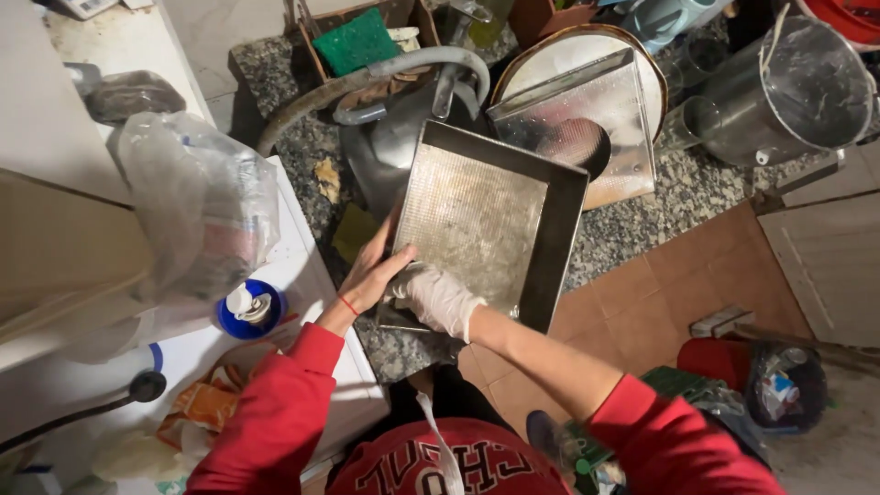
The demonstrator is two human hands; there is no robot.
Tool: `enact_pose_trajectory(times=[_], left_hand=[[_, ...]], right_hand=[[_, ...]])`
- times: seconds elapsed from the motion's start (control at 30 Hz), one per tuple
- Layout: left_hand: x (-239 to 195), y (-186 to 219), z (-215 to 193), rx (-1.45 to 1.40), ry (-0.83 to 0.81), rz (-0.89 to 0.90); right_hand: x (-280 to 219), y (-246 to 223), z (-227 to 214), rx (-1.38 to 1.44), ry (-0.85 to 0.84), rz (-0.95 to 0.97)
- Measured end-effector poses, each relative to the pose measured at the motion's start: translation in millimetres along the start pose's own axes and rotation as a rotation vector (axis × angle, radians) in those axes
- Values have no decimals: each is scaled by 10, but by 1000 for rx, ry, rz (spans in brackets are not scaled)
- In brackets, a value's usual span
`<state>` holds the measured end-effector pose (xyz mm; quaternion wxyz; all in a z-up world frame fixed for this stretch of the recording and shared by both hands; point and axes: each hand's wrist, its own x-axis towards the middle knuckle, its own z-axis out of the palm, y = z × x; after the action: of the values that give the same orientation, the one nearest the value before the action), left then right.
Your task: Wash various baking pans, pots, and utensils in a kitchen sink.
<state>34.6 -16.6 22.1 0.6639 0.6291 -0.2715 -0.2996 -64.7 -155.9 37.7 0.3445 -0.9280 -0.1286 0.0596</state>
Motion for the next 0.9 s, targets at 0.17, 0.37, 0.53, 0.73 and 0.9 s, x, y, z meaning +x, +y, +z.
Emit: enact_pose_trajectory(times=[0.17,0.37,0.53,0.73,0.9], left_hand=[[37,-62,-32,-18,28,-48],[47,80,-126,148,62,-62],[49,29,18,72,30,-42],[-57,209,-109,187,68,-110],[-292,403,-161,234,54,-130]], right_hand=[[-32,-302,-534,-190,-157,-53],[-224,28,-365,-288,53,-214],[-148,153,-31,-366,-12,-130],[-207,288,-469,-470,99,-234],[-92,633,-890,-650,359,45]])
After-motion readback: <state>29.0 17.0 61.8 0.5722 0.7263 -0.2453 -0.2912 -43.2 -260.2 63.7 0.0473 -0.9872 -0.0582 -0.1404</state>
